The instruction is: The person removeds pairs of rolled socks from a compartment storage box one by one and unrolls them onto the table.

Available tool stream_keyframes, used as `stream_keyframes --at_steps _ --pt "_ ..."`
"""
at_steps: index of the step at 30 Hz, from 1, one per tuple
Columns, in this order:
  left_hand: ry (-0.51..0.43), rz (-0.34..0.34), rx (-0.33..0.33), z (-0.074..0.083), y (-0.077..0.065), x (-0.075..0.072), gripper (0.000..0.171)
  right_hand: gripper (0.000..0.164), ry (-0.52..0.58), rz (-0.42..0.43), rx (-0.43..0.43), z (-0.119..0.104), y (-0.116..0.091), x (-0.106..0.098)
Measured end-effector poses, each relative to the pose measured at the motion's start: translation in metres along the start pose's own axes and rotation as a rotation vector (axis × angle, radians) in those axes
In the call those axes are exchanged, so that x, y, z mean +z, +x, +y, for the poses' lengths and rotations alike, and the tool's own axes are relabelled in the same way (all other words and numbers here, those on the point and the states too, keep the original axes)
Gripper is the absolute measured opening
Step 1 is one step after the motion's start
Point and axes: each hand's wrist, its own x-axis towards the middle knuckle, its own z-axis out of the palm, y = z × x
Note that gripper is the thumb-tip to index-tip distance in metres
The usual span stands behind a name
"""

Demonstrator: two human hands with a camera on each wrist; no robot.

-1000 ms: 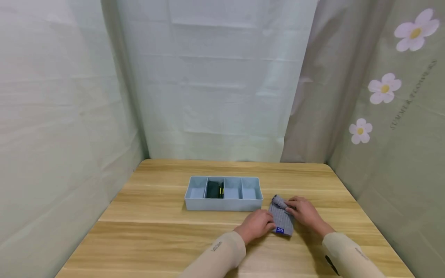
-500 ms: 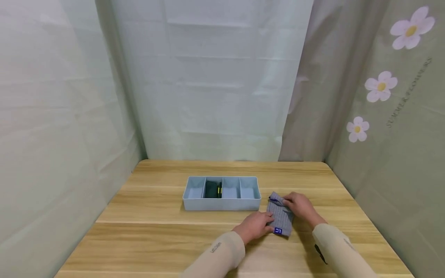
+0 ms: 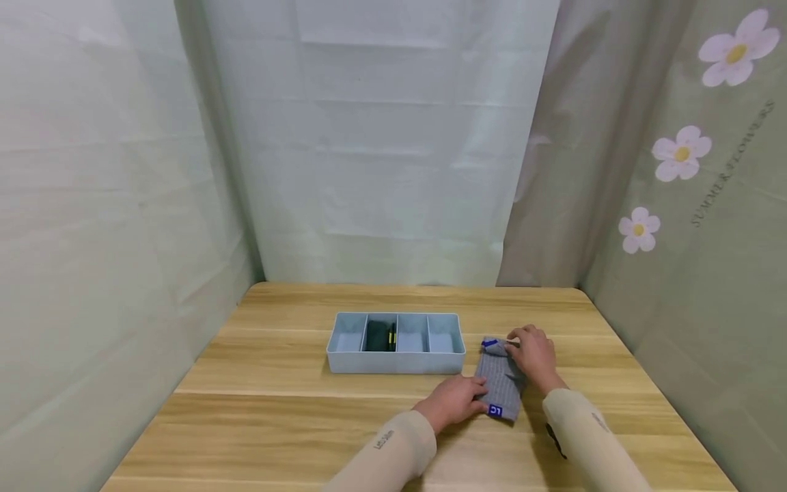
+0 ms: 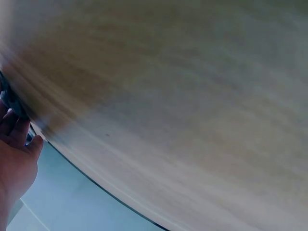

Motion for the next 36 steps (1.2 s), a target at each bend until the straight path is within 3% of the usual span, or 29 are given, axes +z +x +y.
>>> stream_keyframes --at_steps 3,6,9,14,18,21,24,27,30,33,36 --pt "0.001 -0.005 -0.006 0.0 0.0 -0.001 0.038 0.01 -0.042 0.011 -0.152 0.006 -0.002 0.0" --pt "-0.004 -0.008 -0.002 0.0 0.0 -0.001 0.038 0.018 -0.039 -0.08 -0.229 0.013 -0.005 -0.003" --pt "-0.028 -0.013 -0.001 0.0 0.0 -0.001 0.038 0.025 0.015 -0.168 -0.212 0.018 -0.007 -0.006" --pt "-0.053 -0.035 0.009 -0.001 0.002 -0.004 0.038 0.02 0.069 -0.194 -0.124 0.017 0.002 -0.01" --pt "-0.055 -0.055 0.016 0.003 0.004 -0.005 0.039 0.017 0.024 -0.217 -0.012 0.019 0.012 -0.01" --pt "-0.06 -0.056 0.014 0.007 0.005 -0.002 0.039 0.017 -0.016 -0.199 0.08 0.019 0.015 -0.011" --pt "-0.068 -0.047 0.014 0.008 0.006 0.002 0.038 0.022 -0.057 -0.128 0.141 0.017 0.014 -0.011" --pt "-0.068 -0.039 0.012 0.006 0.006 0.003 0.038 0.023 -0.061 -0.011 0.105 0.018 0.011 -0.01" --pt "-0.067 -0.044 0.008 0.003 0.005 0.003 0.039 0.022 -0.033 0.055 0.005 0.019 0.007 -0.009" --pt "-0.068 -0.052 0.0 0.0 0.003 0.0 0.039 0.027 0.006 0.025 -0.082 0.02 0.004 -0.007" --pt "-0.063 -0.054 -0.008 -0.003 0.002 -0.002 0.039 0.034 0.045 -0.054 -0.091 0.019 0.005 -0.003"
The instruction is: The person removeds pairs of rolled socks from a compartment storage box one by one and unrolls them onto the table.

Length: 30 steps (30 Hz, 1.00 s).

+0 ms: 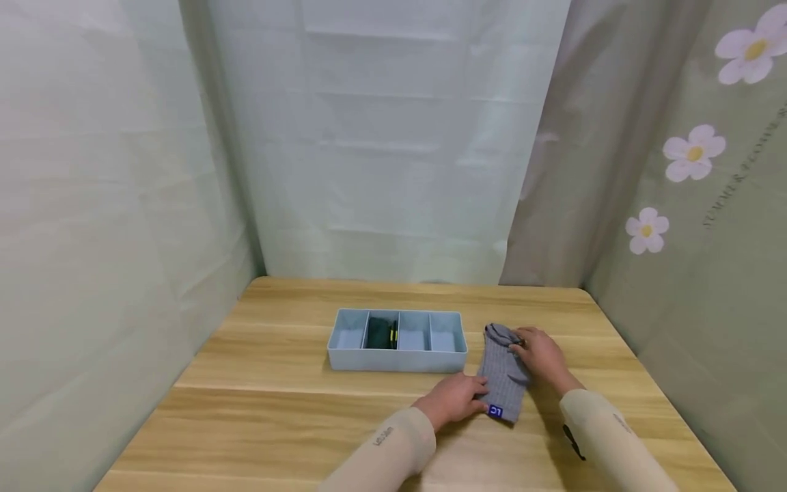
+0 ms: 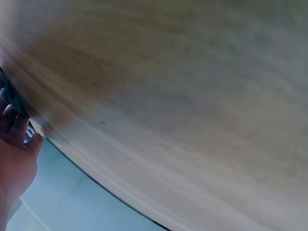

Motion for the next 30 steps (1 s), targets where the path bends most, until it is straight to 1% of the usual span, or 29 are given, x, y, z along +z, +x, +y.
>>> stream_keyframes --at_steps 4,9,11,14,18,23,25,26,28,30 --pt "0.017 -0.001 0.004 -0.005 -0.001 -0.003 0.039 0.035 0.016 -0.063 0.06 -0.004 0.008 0.005" --pt "0.052 -0.007 0.019 -0.007 -0.003 -0.007 0.039 0.024 0.0 -0.06 0.147 -0.008 0.017 0.005" --pt "0.056 -0.02 0.027 -0.007 -0.004 -0.007 0.039 0.021 -0.003 -0.066 0.163 -0.008 0.018 0.002" --pt "0.037 -0.042 0.046 -0.005 -0.006 -0.007 0.038 0.021 -0.004 -0.086 0.173 -0.006 0.017 -0.003" --pt "0.011 -0.033 0.071 -0.002 -0.004 -0.007 0.038 0.022 -0.002 -0.042 0.19 -0.003 0.014 -0.011" --pt "-0.013 -0.034 0.054 -0.003 -0.005 -0.008 0.038 0.026 0.027 0.044 0.214 -0.003 0.009 -0.012" --pt "-0.017 -0.036 0.053 -0.005 -0.007 -0.006 0.038 0.027 0.034 0.095 0.199 -0.003 0.006 -0.009" --pt "-0.019 -0.035 0.054 -0.006 -0.008 -0.005 0.038 0.026 0.029 0.12 0.17 -0.003 0.004 -0.008" --pt "-0.025 -0.03 0.057 -0.007 -0.009 -0.004 0.038 0.025 -0.002 0.149 0.07 -0.004 0.0 -0.004" --pt "-0.034 -0.032 0.058 -0.007 -0.01 -0.004 0.039 0.024 -0.05 0.149 -0.074 -0.005 -0.004 -0.001"
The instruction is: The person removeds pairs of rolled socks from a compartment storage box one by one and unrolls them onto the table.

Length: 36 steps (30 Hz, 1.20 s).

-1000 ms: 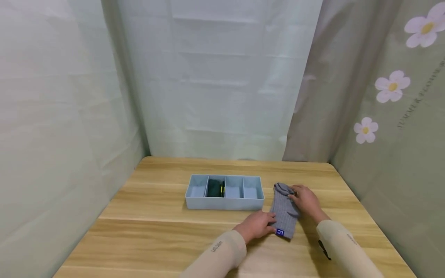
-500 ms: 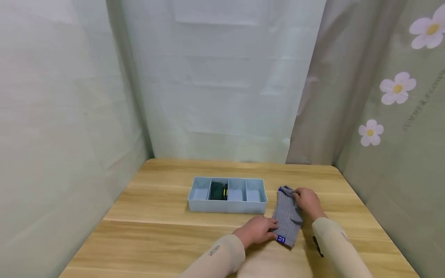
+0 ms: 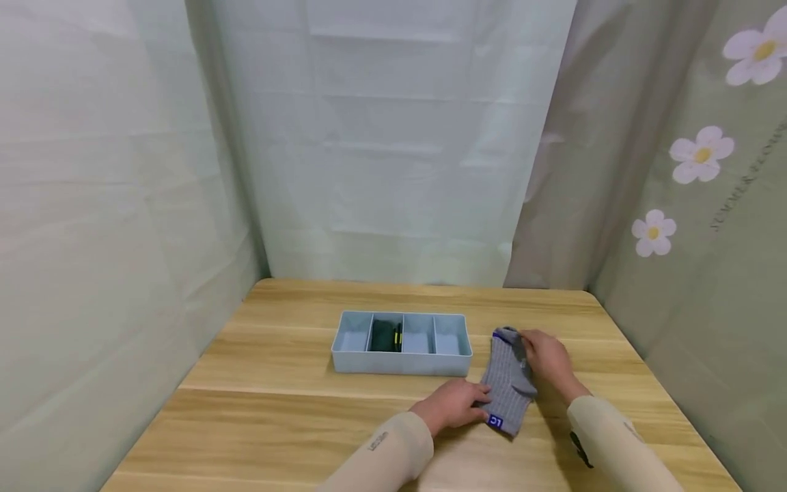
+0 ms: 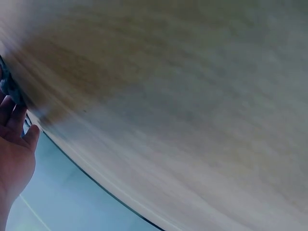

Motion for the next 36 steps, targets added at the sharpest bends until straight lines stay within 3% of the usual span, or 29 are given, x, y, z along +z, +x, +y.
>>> stream_keyframes --at_steps 4,6,8,10,15,19,30,36 --pt "-0.008 -0.005 -0.008 0.001 -0.001 -0.002 0.038 0.029 -0.097 -0.04 -0.32 -0.004 -0.004 0.003" --pt "-0.004 -0.009 -0.014 0.002 -0.001 -0.003 0.038 0.029 -0.134 -0.043 -0.41 -0.005 -0.002 0.004" --pt "0.008 -0.011 -0.017 0.003 -0.002 -0.005 0.038 0.029 -0.166 -0.06 -0.435 -0.006 0.001 0.005" --pt "0.016 -0.011 -0.017 0.003 -0.002 -0.005 0.038 0.032 -0.183 -0.131 -0.382 -0.006 0.004 0.006" --pt "0.022 -0.009 -0.006 0.005 -0.003 -0.003 0.038 0.046 -0.163 -0.423 -0.129 -0.004 0.013 0.004" --pt "0.027 -0.017 0.0 0.008 -0.003 -0.001 0.038 0.048 -0.132 -0.528 -0.038 -0.001 0.014 0.002" --pt "-0.009 -0.065 0.0 0.001 -0.006 -0.004 0.036 0.054 -0.152 -0.572 0.058 0.008 0.006 -0.006" --pt "0.05 0.0 0.021 -0.003 -0.008 0.0 0.036 0.059 -0.183 -0.525 0.056 0.023 -0.007 -0.013"
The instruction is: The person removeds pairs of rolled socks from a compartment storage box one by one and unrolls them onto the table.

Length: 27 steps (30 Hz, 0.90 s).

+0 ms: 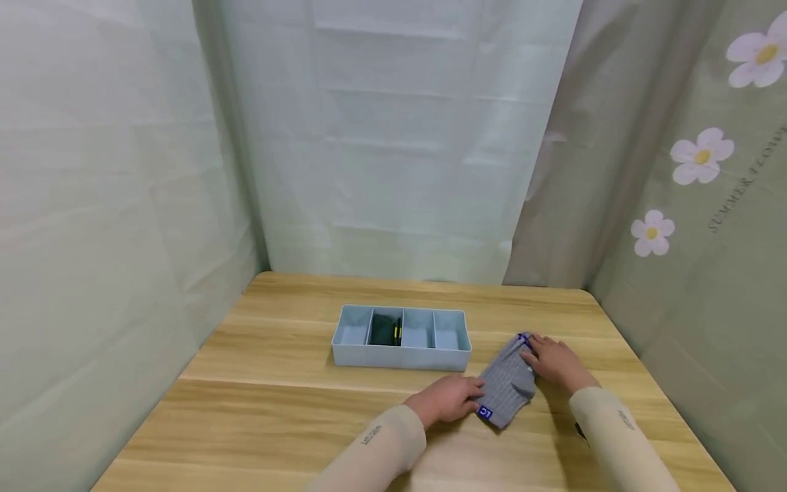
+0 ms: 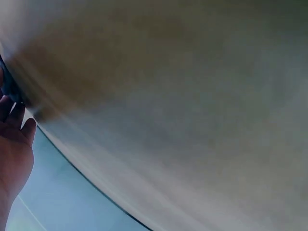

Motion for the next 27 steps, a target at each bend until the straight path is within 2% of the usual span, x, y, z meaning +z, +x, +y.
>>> stream_keyframes --at_steps 5,8,11,13,14,16,19,21,24,27 --pt "0.097 0.033 -0.01 0.005 0.002 0.002 0.035 0.056 -0.047 0.076 -0.021 0.008 -0.013 0.003" --pt "0.118 0.065 -0.049 0.011 0.004 0.003 0.03 0.045 -0.085 0.179 -0.038 0.008 -0.021 0.002" --pt "0.113 0.125 -0.1 0.023 0.008 0.005 0.022 0.032 -0.098 0.327 -0.126 0.006 -0.024 -0.001" --pt "0.138 0.162 -0.128 0.032 0.011 0.006 0.023 0.028 -0.093 0.389 -0.214 0.004 -0.024 -0.002" --pt "0.163 0.173 -0.141 0.036 0.012 0.008 0.025 0.028 -0.09 0.388 -0.256 0.004 -0.023 -0.002" --pt "0.228 0.179 -0.161 0.044 0.014 0.01 0.029 0.032 -0.08 0.336 -0.314 0.003 -0.021 0.0" --pt "0.292 0.153 -0.178 0.051 0.014 0.015 0.034 0.04 -0.012 0.195 -0.28 0.006 -0.024 0.004" --pt "0.312 0.132 -0.177 0.051 0.014 0.015 0.035 0.046 0.023 0.132 -0.234 0.011 -0.03 0.006" --pt "0.322 0.101 -0.149 0.049 0.013 0.014 0.036 0.054 0.066 0.112 -0.18 0.024 -0.041 0.011" --pt "0.319 0.053 -0.116 0.046 0.012 0.01 0.039 0.059 0.074 0.136 -0.175 0.036 -0.052 0.016"
